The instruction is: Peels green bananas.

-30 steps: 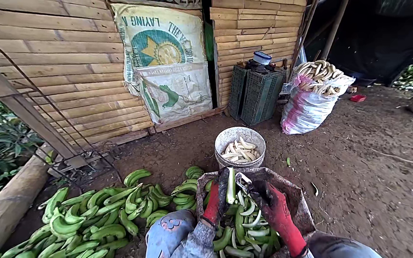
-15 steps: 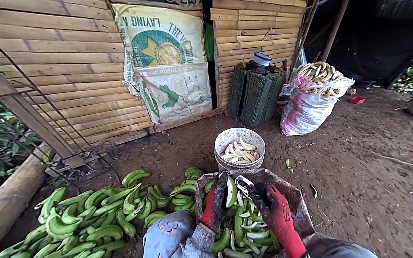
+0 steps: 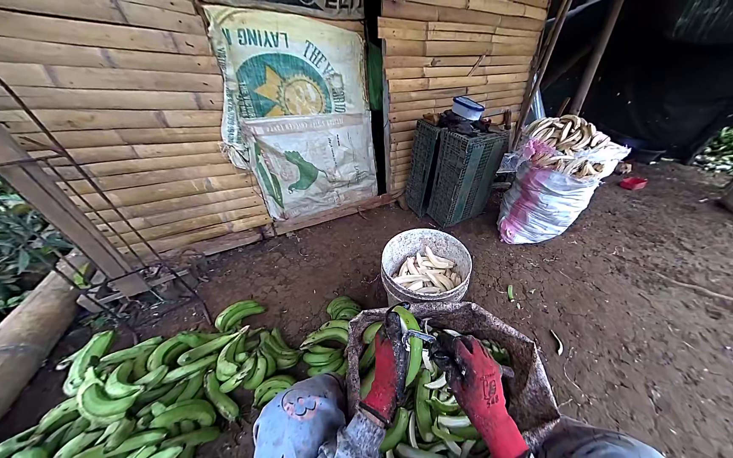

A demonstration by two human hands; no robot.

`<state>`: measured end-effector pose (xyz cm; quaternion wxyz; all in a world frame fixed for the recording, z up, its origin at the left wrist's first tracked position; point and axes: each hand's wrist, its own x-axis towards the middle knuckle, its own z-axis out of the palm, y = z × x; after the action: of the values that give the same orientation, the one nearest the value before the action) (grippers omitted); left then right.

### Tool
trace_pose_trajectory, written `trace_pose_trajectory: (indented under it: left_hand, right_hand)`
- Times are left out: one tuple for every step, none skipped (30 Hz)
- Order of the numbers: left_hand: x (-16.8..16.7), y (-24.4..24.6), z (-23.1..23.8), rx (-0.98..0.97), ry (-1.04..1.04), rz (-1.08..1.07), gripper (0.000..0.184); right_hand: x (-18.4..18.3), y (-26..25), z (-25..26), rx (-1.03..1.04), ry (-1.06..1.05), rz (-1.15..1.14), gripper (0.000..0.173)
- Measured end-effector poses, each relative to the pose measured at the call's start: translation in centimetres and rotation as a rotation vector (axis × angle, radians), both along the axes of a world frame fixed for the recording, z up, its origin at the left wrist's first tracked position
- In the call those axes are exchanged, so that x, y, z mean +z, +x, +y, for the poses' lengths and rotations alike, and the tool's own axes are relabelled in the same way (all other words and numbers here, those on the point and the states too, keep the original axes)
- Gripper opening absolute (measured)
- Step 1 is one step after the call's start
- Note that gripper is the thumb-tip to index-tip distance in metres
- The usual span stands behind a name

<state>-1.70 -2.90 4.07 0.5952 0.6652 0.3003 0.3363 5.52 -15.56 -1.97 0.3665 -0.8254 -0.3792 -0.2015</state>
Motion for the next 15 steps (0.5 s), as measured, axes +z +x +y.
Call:
trace_pose_trajectory:
  left_hand:
    - [-0.1,-0.1,-0.3,-0.008,0.044,0.04,0.039]
    - [-0.2,-0.3,-0.6,-0.042,0.076,0.082,0.04]
    - [-0.3,-0.6,-0.7,-0.094,0.097,0.113,0.041]
    - [-0.5,-1.0,-0.7,-0.163,0.122,0.136,0.042]
    - [-0.7,-1.3,-0.5,-0.247,0.142,0.158,0.043]
    - [-0.9,-1.5,-0.2,-0.325,0.143,0.162,0.043]
    - [-0.8,-1.6,0.0,-0.406,0.141,0.183,0.042]
    - [-0.5,-1.7,0.3,-0.483,0.152,0.223,0.043]
    - [-0.3,-1.7,0.6,-0.547,0.175,0.266,0.043]
    - [-0.4,-1.6,0.9,-0.612,0.205,0.307,0.044]
    - [-0.6,-1.6,1.1,-0.682,0.228,0.333,0.044]
    - [-1.0,-1.5,1.2,-0.762,0.247,0.354,0.045]
    - [-1.4,-1.5,1.2,-0.805,0.252,0.355,0.045]
    - [-1.7,-1.5,1.0,-0.775,0.217,0.327,0.045]
    - [-1.9,-1.3,1.3,-0.682,0.13,0.273,0.045]
  right_hand:
    - [0.2,0.3,-0.1,-0.014,-0.009,-0.013,0.033]
    - [0.5,0.7,-0.2,-0.016,-0.017,0.001,0.033]
    - [0.7,1.0,-0.3,-0.012,-0.021,0.032,0.033]
    - [0.8,1.4,-0.4,-0.013,-0.019,0.064,0.032]
    - [0.8,1.8,-0.5,-0.01,-0.02,0.113,0.031]
    - [0.9,2.2,-0.7,0.001,-0.027,0.179,0.031]
    - [1.0,2.5,-0.9,0.012,-0.04,0.245,0.031]
    - [0.9,2.7,-1.0,0.018,-0.051,0.293,0.031]
    - [0.7,2.8,-1.0,0.014,-0.059,0.334,0.031]
    - [0.5,2.8,-0.9,-0.009,-0.073,0.365,0.031]
    - [0.6,2.9,-0.9,-0.054,-0.109,0.407,0.032]
    - [0.9,3.3,-0.9,-0.119,-0.17,0.462,0.034]
    - [1.1,4.0,-1.1,-0.174,-0.21,0.502,0.036]
    - [1.1,4.6,-1.3,-0.204,-0.207,0.508,0.037]
    - [1.1,4.7,-1.4,-0.198,-0.16,0.481,0.038]
